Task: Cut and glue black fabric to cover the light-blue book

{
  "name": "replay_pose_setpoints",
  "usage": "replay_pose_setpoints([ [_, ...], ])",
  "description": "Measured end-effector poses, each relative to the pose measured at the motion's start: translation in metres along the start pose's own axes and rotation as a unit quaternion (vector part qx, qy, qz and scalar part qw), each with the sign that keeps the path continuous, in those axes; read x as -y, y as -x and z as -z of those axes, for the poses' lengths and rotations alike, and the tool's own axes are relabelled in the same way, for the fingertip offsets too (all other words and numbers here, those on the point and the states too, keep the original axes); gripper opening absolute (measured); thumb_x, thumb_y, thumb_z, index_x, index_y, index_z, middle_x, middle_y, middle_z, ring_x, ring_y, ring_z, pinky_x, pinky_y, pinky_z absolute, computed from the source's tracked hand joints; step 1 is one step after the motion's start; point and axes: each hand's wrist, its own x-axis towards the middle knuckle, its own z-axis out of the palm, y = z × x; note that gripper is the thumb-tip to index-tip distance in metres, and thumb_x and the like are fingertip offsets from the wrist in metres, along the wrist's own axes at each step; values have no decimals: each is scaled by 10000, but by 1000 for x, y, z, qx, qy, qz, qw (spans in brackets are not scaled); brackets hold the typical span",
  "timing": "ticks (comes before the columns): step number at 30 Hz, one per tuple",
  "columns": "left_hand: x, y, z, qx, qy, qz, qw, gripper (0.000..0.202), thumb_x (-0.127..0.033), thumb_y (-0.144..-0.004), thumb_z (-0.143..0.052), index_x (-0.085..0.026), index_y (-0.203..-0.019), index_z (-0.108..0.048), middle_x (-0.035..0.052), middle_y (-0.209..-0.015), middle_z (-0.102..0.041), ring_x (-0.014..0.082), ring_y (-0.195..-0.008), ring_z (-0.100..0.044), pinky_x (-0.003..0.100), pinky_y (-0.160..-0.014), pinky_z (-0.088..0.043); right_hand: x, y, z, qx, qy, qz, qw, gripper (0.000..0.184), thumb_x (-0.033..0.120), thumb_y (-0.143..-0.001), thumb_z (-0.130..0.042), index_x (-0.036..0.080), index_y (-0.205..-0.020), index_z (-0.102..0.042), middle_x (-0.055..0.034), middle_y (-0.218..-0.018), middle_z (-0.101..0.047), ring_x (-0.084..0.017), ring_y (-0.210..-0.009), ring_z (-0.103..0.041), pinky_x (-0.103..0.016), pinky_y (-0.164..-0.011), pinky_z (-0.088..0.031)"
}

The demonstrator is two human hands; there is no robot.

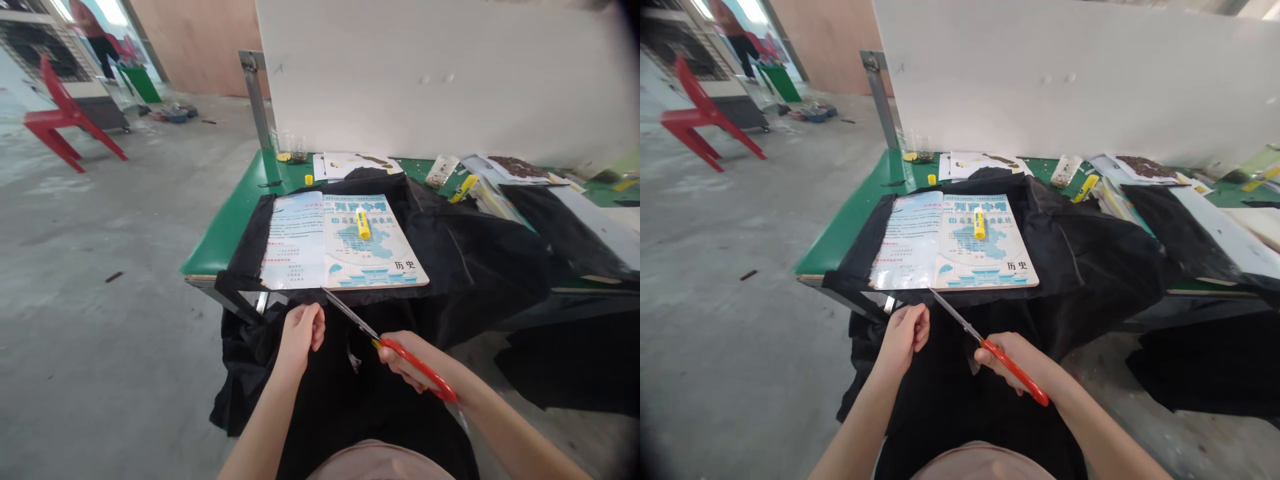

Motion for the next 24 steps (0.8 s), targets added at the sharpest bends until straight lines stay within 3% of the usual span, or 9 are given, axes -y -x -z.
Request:
replay_pose_setpoints([
  [5, 2, -1, 1, -2, -15, 2, 1000, 317, -400, -784, -524, -161, -580, -476, -76, -348, -352, 46, -261, -293, 179, -323, -163, -6, -3, 11, 8, 47, 15, 999, 510, 697, -761, -455, 187, -766, -456, 76, -527, -328, -37, -370, -310, -152, -323, -281],
  [8, -3, -1, 9, 6, -47, -10, 999, 352, -437, -798, -524, -154, -591, -492, -69, -363, -361, 48, -271, -315, 177, -322, -172, -7, 8, 10, 10, 43, 24, 999, 514, 700, -765, -441, 187, -763, -440, 73, -537, -323, -38, -383, -308, -158, -336, -284],
  [13, -14, 3, 16, -34, -60, -40, 997, 416, -510, -797, -522, -147, -596, -505, -64, -391, -373, 42, -289, -320, 178, -325, -188, 3, 30, 8, 14, 39, 37, 998, 548, 724, -746, -439, 178, -790, -452, 62, -582, -332, -41, -420, -309, -181, -380, -318],
  [18, -11, 2, 3, -10, -86, -4, 996, 476, -576, -776, -531, -129, -615, -534, -54, -373, -393, 50, -273, -347, 181, -326, -172, 4, 25, 21, 23, 18, -5, 1000, 576, 751, -732, -419, 180, -795, -455, 73, -556, -297, -37, -406, -275, -173, -357, -268],
  [24, -8, -4, -12, -15, -84, -5, 996, 378, -476, -781, -555, -130, -630, -535, -67, -396, -393, 41, -274, -339, 180, -331, -187, 3, 13, 44, 34, 15, -10, 999, 525, 688, -718, -523, 164, -744, -506, 61, -519, -371, -32, -381, -305, -169, -353, -247],
])
